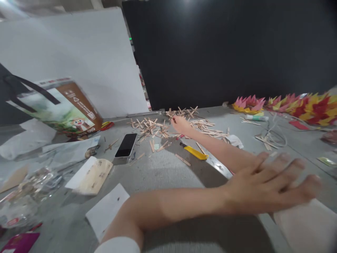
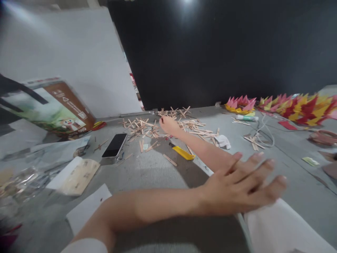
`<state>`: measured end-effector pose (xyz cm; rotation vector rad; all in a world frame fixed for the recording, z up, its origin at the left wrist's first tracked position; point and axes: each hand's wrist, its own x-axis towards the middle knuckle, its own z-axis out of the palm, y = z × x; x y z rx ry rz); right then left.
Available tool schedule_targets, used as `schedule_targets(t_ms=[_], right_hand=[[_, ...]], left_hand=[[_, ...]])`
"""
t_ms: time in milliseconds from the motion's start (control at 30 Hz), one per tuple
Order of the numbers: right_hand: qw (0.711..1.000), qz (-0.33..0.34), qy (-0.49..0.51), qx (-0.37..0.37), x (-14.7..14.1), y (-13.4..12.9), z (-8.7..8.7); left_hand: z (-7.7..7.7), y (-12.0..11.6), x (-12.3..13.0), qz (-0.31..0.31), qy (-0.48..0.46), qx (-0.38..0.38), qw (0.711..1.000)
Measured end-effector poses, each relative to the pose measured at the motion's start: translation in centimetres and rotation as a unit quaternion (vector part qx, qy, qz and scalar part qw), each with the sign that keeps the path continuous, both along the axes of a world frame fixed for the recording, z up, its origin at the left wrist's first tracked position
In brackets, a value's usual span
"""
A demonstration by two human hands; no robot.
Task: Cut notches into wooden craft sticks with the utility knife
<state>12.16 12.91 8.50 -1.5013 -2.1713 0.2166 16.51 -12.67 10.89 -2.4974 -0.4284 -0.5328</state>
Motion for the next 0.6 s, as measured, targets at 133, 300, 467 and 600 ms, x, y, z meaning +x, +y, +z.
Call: schedule_targets(t_ms=[133, 300, 467, 600], right_hand=[[1.000, -0.003, 0.004, 0.024, -0.6, 1.2, 0.0], [0.999, -0.005, 0.004, 0.039, -1.2, 1.8, -0.9], [0.999, -0.009, 0.000, 0.035, -2.2, 2.4, -1.8], [0.999, -0.025, 0.001, 0.028, -2.4, 3.0, -2.2]], left_hand=[[2.5, 0.6, 0.2, 0.045, 0.037, 0.031, 0.998], [3.8, 1.1, -0.4, 0.114, -0.104, 0.008, 0.988], [3.1, 1.6, -0.2, 0.113, -0.195, -0.036, 0.974], [3.1, 2.8, -0.1, 0.122, -0.231, -0.052, 0.964]])
